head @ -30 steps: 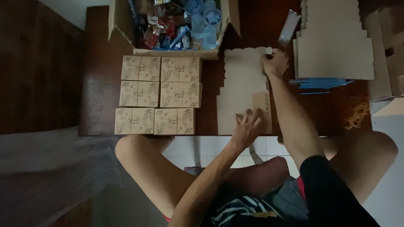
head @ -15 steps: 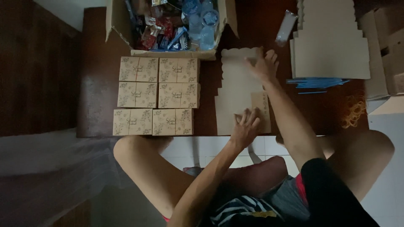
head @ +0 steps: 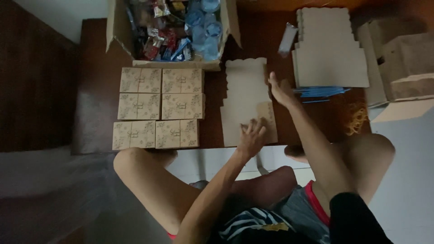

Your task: Folding flat cardboard templates into small boxes and stacking them on a table.

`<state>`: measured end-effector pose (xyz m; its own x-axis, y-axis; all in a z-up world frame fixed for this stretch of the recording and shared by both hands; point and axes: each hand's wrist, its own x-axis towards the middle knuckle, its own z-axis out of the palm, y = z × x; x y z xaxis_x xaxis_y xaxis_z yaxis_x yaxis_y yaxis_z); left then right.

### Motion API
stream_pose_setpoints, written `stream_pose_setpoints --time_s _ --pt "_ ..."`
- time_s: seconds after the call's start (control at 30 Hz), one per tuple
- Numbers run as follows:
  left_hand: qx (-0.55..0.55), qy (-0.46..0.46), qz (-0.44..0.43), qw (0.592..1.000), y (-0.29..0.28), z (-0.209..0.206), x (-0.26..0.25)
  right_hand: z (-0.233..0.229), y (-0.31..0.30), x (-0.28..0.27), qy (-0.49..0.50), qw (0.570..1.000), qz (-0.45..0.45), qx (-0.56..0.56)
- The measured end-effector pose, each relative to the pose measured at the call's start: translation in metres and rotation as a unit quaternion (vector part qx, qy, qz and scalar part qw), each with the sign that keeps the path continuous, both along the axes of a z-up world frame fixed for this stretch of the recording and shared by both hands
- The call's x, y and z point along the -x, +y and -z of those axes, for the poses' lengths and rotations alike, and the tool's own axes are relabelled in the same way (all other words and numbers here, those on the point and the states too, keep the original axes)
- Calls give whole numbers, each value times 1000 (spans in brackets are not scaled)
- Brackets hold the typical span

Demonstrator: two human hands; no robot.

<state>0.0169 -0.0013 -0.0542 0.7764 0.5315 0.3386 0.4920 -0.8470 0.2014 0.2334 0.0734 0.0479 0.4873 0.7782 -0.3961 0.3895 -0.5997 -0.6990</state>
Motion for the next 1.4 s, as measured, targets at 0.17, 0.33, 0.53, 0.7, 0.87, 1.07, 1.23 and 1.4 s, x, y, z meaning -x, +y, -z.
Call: stream_pose_setpoints --time_s 0.17,0.33,0.53,0.7,0.87,1.07,1.23,1.4 --pt "107 119 40 986 10 11 -5 -50 -56 36 12 1000 -12 -2" --pt "149 160 77 973 19 -13 1 -69 -97 58 22 997 -69 -14" --pt "73 227 -5 971 9 -85 6 -75 -117 111 -141 967 -173 123" --pt "-61 626 -156 762 -28 -186 -12 8 -110 139 -230 951 -162 -130" --pt "64 438 -407 799 -36 14 -51 46 -109 153 -237 929 -191 -211" --pt "66 415 -286 861 -27 2 -30 15 -112 157 -8 976 -186 -110" --pt "69 392 -186 898 -21 -11 -10 8 -112 153 -33 980 -171 -94" --pt "75 348 -54 933 -6 -26 6 1 -108 145 -65 989 -133 20"
